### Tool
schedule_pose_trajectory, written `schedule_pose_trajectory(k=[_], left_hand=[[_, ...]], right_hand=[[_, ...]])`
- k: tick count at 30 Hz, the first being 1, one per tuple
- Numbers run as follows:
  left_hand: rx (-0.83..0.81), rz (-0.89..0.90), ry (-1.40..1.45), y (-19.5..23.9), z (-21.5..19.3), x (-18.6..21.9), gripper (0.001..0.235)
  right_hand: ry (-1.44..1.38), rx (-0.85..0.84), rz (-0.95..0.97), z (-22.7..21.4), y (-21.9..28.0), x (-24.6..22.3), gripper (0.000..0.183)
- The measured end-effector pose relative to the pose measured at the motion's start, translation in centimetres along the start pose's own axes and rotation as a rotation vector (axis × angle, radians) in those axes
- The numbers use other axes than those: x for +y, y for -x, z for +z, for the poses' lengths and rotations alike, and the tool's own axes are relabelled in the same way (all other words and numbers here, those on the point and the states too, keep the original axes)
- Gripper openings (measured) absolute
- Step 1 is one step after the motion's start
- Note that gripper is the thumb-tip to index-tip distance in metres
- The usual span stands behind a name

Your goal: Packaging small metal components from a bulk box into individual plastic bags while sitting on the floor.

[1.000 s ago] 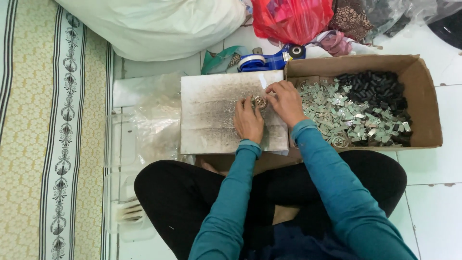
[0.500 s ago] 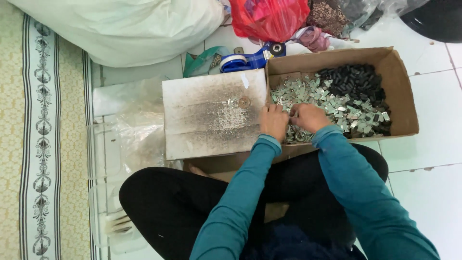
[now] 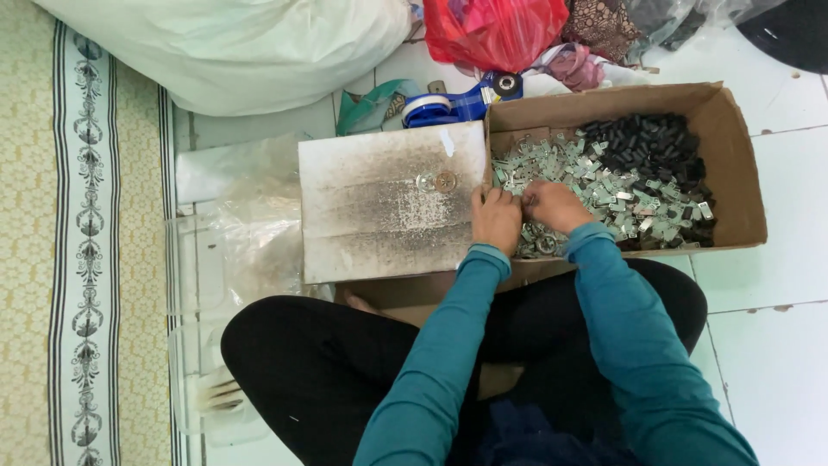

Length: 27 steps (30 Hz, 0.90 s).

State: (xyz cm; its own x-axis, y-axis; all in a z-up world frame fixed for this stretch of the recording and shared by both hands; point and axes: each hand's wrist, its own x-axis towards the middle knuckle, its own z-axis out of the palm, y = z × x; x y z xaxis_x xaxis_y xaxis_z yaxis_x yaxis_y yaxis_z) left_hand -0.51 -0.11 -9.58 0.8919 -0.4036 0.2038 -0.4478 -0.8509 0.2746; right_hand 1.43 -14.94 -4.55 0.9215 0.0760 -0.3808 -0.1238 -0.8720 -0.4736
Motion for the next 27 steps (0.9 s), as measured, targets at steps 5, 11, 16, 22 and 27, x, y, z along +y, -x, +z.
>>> schedule_pose_trajectory(k=[5, 11, 16, 22, 27], left_hand=[[0.056, -0.068, 0.408, 0.8, -4.5, -1.6, 0.031], [0.193, -0.186, 0.958, 2.4, -9.4, -5.5, 0.034], [0.275, -0.27, 0.879, 4.8, -12.2, -9.2, 0.035], [0.3, -0.374, 0.648, 5.7, -12.4, -11.5, 0.031], [0.241, -0.396, 0.517, 5.8, -12.4, -11.4, 0.043]], right_hand=[[-0.358, 0.082, -0.057, -4.4, 3.2, -3.9, 0.018], [-0.564, 0.183, -0.191, -3.4, 4.6, -9.1, 0.015], [-0.363, 0.339, -0.307, 2.0, 2.5, -11.6, 0.022], [-0.321, 0.432, -0.424, 5.0, 0.7, -14.6, 0.015], [-0.31, 0.588, -0.471, 5.3, 0.9, -15.4, 0.02]])
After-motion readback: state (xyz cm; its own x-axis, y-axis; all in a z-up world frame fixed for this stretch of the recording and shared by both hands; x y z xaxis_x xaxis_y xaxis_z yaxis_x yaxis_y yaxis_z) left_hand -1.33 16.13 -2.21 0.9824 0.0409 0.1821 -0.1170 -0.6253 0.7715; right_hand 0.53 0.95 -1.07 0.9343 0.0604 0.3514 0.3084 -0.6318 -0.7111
